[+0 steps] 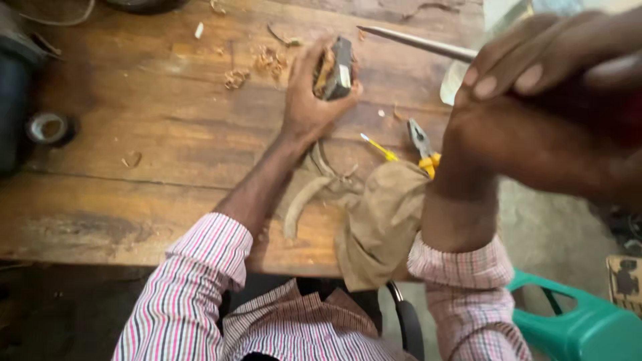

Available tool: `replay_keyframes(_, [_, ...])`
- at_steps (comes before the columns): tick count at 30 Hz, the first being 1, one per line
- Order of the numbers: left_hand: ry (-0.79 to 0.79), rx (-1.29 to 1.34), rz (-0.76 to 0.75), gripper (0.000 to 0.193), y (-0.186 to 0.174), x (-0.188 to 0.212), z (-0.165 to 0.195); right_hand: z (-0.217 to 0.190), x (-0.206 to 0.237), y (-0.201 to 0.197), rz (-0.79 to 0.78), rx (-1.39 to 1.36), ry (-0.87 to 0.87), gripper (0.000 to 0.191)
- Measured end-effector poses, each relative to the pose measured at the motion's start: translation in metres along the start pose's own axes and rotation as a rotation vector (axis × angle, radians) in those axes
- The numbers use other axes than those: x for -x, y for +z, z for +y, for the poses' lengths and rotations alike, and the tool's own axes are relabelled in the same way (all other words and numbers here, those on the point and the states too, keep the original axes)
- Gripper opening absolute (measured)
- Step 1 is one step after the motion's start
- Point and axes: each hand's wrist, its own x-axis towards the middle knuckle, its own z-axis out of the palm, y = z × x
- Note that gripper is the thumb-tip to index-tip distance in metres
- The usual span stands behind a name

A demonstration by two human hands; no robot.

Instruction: The person wipes a cloth over a motor component on the workbench, then uses a small yellow screwdriver to pick debris out of the component's interior, and finally uses a red-handled screwdriver to scrape remaining material from inside it.

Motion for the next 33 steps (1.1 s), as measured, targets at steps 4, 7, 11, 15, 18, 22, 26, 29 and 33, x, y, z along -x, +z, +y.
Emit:
replay_keyframes(4, [-0.010, -0.108, 0.005, 0.081, -0.004, 0.002, -0.004, 0.019, 0.032, 0.019, 0.204, -0.135, 0.151, 0.056])
replay_keyframes(7, [-0.072, -0.061, -0.005, 0.078, -0.006, 0.000, -0.006, 0.030, 0.048, 0.015, 0.235, -0.150, 0.200, 0.062])
replay_keyframes(11, [0.017, -0.132, 0.019, 0.076, -0.006, 0.003, -0.010, 0.037, 0.063, -0.002, 0.178, -0.150, 0.172, 0.065])
replay_keyframes(15, [0.050, -0.123, 0.004, 0.076, -0.004, 0.007, -0.009, 0.054, 0.063, -0.012, 0.127, -0.138, 0.167, 0.067])
replay_keyframes(18, [0.032, -0.112, -0.027, 0.076, -0.002, 0.004, -0.004, 0.051, 0.049, -0.007, 0.095, -0.151, 0.125, 0.069])
replay_keyframes(22, [0.027, -0.122, -0.005, 0.075, -0.001, 0.001, 0.004, 0.027, 0.039, 0.018, 0.190, -0.194, 0.160, 0.071])
replay_keyframes(26, [0.007, -0.085, -0.002, 0.074, -0.002, -0.002, 0.006, 0.018, 0.045, 0.020, 0.285, -0.204, 0.204, 0.072])
replay_keyframes(29, [0.047, -0.116, 0.015, 0.073, -0.003, -0.004, 0.005, 0.021, 0.050, 0.005, 0.185, -0.083, 0.188, 0.068])
replay_keyframes(33, [-0.105, 0.035, -0.002, 0.072, -0.004, -0.004, 0.004, 0.010, 0.054, 0.007, 0.234, -0.121, 0.352, 0.067])
